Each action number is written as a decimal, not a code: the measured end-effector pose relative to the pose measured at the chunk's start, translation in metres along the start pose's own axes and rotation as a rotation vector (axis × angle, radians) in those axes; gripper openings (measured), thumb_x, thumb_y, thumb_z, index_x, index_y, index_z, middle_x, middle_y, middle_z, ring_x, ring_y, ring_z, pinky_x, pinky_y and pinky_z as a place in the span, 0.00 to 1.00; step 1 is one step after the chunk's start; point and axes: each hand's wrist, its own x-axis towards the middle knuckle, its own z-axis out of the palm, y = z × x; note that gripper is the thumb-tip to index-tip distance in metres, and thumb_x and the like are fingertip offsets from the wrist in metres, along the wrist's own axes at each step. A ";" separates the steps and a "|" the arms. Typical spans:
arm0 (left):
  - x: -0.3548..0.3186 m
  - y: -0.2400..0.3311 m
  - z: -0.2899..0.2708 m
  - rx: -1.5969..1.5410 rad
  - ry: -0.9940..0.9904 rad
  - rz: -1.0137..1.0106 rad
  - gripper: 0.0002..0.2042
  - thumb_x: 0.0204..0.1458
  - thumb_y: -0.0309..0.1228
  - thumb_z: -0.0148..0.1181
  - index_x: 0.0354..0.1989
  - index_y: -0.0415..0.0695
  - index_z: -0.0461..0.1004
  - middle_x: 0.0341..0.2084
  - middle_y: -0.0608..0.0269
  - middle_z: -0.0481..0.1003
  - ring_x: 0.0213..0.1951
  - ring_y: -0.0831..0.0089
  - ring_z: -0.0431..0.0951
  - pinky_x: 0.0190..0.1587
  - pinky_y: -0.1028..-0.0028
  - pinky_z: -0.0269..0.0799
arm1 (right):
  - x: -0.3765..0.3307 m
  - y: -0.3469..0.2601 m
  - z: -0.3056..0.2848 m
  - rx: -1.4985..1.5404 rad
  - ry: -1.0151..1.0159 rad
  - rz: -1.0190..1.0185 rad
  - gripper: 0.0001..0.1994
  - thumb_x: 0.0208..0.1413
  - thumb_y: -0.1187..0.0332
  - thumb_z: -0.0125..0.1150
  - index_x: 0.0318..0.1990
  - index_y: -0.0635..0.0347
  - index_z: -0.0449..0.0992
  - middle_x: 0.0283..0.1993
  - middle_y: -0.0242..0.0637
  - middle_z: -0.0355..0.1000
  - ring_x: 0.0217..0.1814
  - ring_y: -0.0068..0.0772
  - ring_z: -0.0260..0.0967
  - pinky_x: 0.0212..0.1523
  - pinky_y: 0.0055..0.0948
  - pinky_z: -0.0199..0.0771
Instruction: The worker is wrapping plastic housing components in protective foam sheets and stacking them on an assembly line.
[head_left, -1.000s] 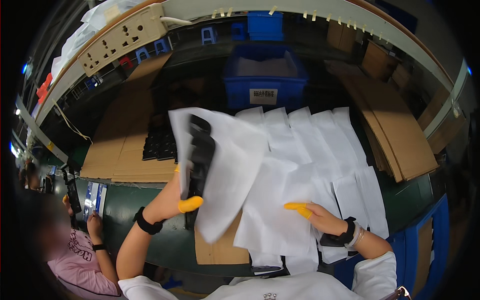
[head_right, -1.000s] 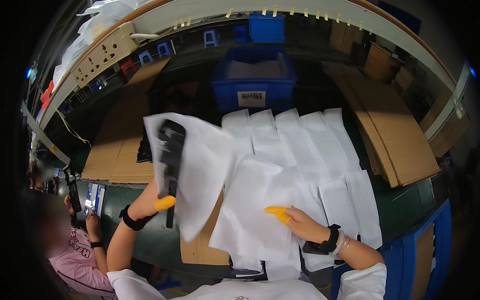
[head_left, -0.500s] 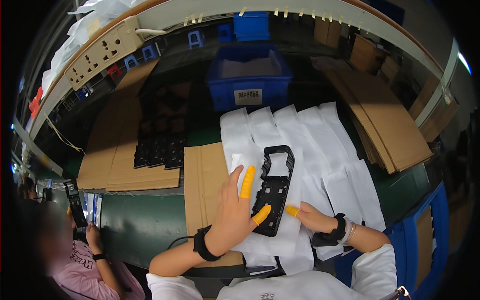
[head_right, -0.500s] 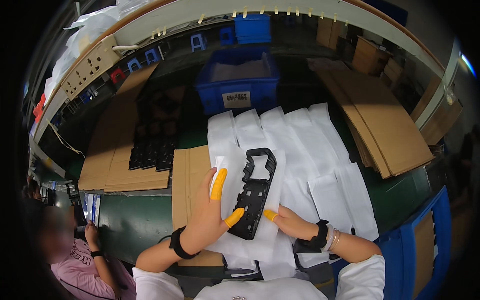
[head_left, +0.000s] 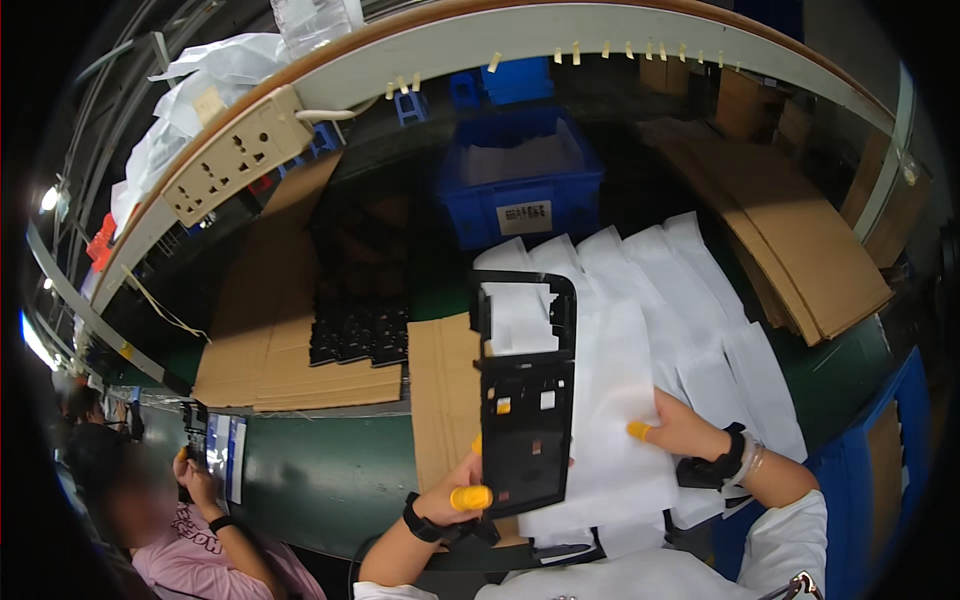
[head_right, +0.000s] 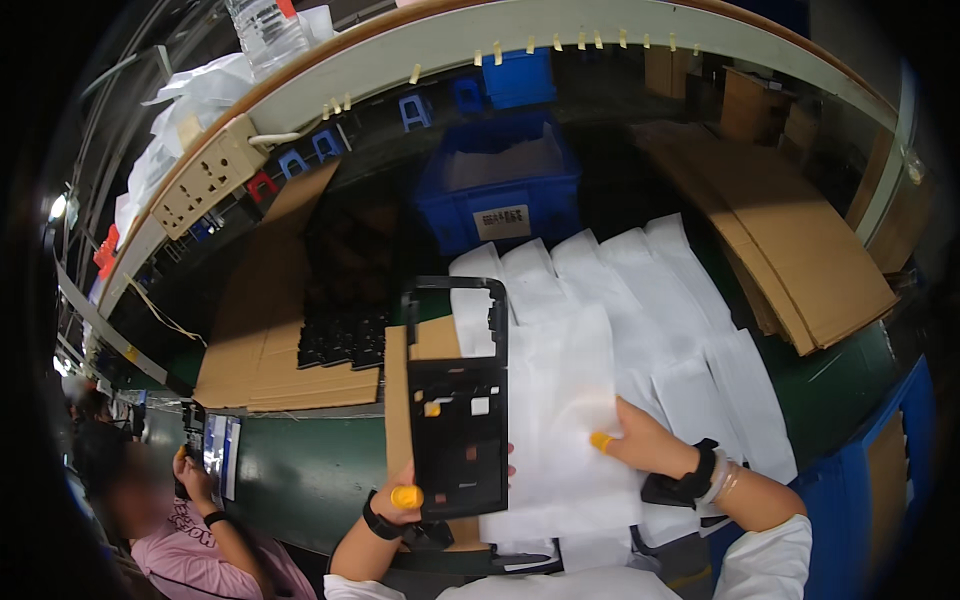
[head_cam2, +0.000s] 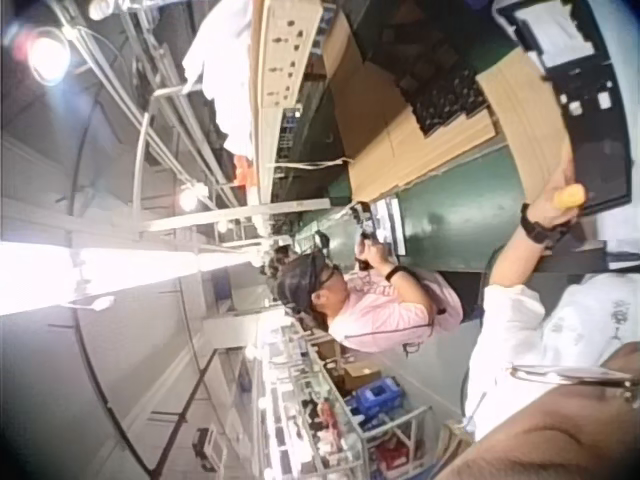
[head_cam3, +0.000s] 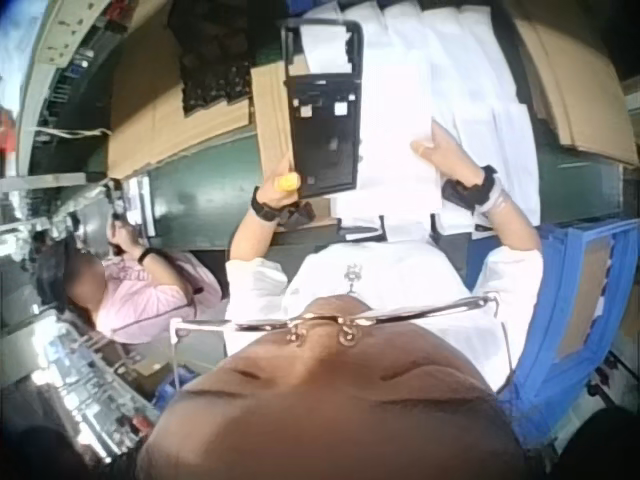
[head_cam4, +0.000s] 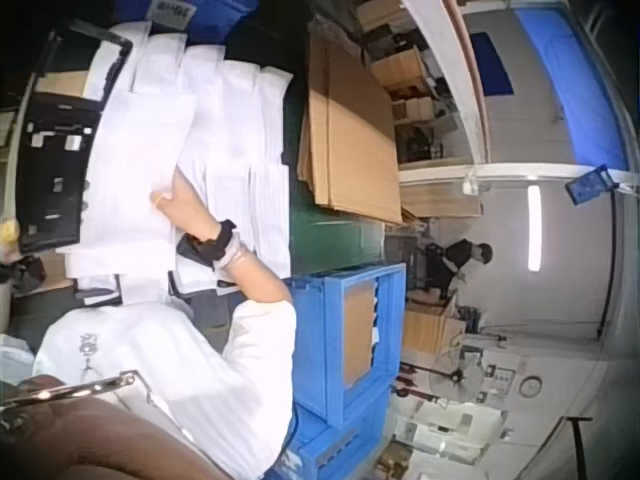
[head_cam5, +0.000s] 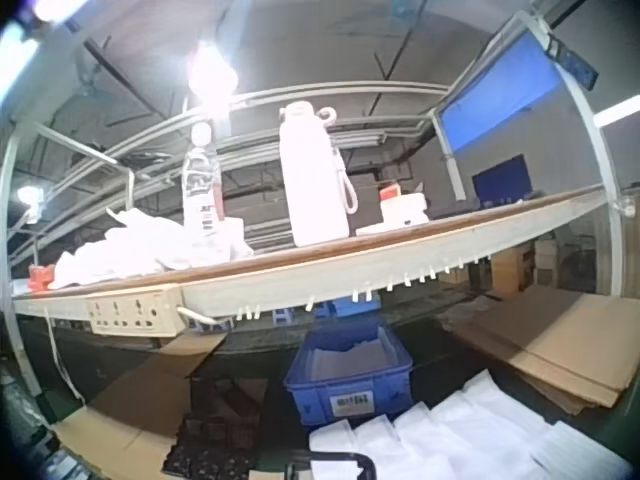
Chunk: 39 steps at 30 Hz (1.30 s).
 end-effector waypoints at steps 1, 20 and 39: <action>-0.004 0.000 0.010 -0.038 -0.035 0.031 0.41 0.39 0.36 0.64 0.62 0.41 0.48 0.59 0.47 0.54 0.61 0.57 0.56 0.60 0.64 0.53 | 0.002 0.003 -0.002 0.018 0.013 -0.008 0.30 0.47 0.79 0.53 0.60 0.64 0.52 0.59 0.44 0.57 0.59 0.34 0.57 0.58 0.26 0.56; 0.007 0.031 0.051 -0.241 -0.047 0.286 0.44 0.40 0.54 0.61 0.61 0.42 0.48 0.54 0.49 0.57 0.56 0.54 0.60 0.55 0.58 0.63 | 0.007 -0.002 0.007 -0.165 0.074 0.026 0.46 0.43 0.80 0.56 0.65 0.60 0.29 0.64 0.49 0.44 0.66 0.39 0.45 0.63 0.27 0.46; 0.010 0.034 0.042 -0.221 0.250 0.467 0.35 0.52 0.60 0.31 0.61 0.45 0.48 0.58 0.52 0.55 0.60 0.56 0.55 0.62 0.61 0.51 | 0.007 0.006 0.009 -0.125 0.119 -0.063 0.45 0.43 0.82 0.54 0.65 0.59 0.30 0.64 0.50 0.44 0.66 0.39 0.44 0.64 0.28 0.44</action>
